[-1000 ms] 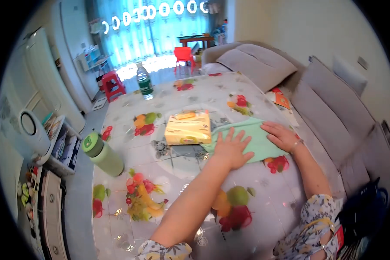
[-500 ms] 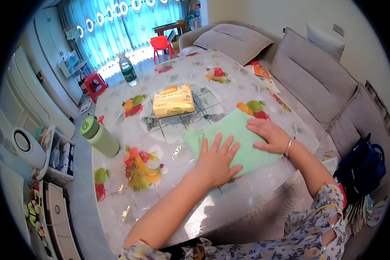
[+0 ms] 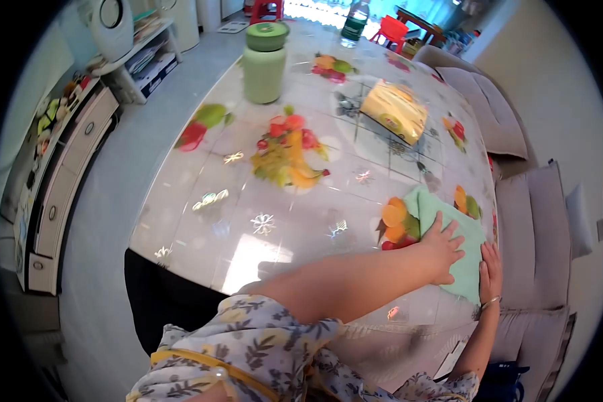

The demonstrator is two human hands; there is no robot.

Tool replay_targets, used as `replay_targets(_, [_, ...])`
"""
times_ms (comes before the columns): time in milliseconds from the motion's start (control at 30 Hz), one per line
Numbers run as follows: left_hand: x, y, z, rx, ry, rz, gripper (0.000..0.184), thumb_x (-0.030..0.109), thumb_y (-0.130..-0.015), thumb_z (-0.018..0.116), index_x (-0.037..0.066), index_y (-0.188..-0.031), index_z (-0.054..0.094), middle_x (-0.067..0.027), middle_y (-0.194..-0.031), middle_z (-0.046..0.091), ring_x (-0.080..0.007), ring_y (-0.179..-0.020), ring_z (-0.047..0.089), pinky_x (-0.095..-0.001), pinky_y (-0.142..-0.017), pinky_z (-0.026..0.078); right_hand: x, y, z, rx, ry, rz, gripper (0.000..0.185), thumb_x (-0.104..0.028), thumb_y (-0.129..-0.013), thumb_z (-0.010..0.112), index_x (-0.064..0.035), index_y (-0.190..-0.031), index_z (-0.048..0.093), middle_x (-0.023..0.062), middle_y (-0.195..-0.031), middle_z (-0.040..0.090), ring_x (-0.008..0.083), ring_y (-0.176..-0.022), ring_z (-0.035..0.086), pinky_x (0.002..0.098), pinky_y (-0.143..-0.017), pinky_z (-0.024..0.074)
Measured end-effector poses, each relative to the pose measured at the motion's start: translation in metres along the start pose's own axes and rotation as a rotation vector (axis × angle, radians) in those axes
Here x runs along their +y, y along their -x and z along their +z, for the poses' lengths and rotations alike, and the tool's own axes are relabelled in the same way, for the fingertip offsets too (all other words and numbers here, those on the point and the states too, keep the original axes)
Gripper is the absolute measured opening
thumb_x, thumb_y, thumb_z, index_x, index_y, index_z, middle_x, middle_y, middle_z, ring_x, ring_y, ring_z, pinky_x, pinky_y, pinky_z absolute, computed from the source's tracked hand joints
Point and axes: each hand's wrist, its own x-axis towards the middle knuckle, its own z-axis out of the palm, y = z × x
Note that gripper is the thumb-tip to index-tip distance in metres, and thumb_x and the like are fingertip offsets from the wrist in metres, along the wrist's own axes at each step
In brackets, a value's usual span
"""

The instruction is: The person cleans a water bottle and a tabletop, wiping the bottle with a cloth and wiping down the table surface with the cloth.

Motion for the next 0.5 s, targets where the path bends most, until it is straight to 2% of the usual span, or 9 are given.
replay_targets(100, [0.003,0.012,0.004,0.026,0.007,-0.025,0.073,0.06,-0.094,0.044,0.02,-0.154,0.036,-0.0052,-0.164,0.024,-0.0366,-0.152,0.011,-0.0715,-0.115,0.003,-0.004,0.006,0.002,-0.008,0.149,-0.009,0.046,-0.019,-0.099,0.045,-0.0031,-0.142,0.052,0.017,-0.151,0.044,0.0356,-0.145,0.033,0.0444,-0.119,0.0245])
replay_targets(200, [0.004,0.035,0.005,0.047,0.024,-0.037,0.073,0.06,-0.094,0.046,0.02,-0.154,0.036,-0.0052,-0.164,0.025,-0.0366,-0.152,0.011,-0.0723,-0.114,0.003,-0.033,0.018,0.008,0.008,0.131,-0.052,0.049,-0.019,-0.099,0.045,-0.0022,-0.144,0.048,0.0183,-0.154,0.04,0.0356,-0.146,0.032,0.0437,-0.119,0.0241])
replay_targets(367, [-0.001,0.118,0.005,0.064,0.057,-0.023,0.073,0.059,-0.092,0.05,0.019,-0.152,0.039,-0.0059,-0.163,0.026,-0.037,-0.152,0.011,-0.0723,-0.114,0.002,-0.119,0.026,0.017,-0.069,-0.008,-0.038,0.061,-0.03,-0.096,0.049,-0.0008,-0.149,0.04,0.022,-0.155,0.037,0.0375,-0.143,0.034,0.0444,-0.118,0.026])
replay_targets(500, [-0.013,0.194,-0.001,0.058,0.071,-0.055,0.072,0.057,-0.092,0.051,0.018,-0.152,0.04,-0.0056,-0.163,0.027,-0.0355,-0.152,0.013,-0.0704,-0.116,0.002,-0.195,0.017,0.031,-0.084,0.016,-0.089,0.065,-0.033,-0.094,0.052,0.0002,-0.148,0.04,0.0221,-0.155,0.036,0.0384,-0.143,0.035,0.0453,-0.117,0.0269])
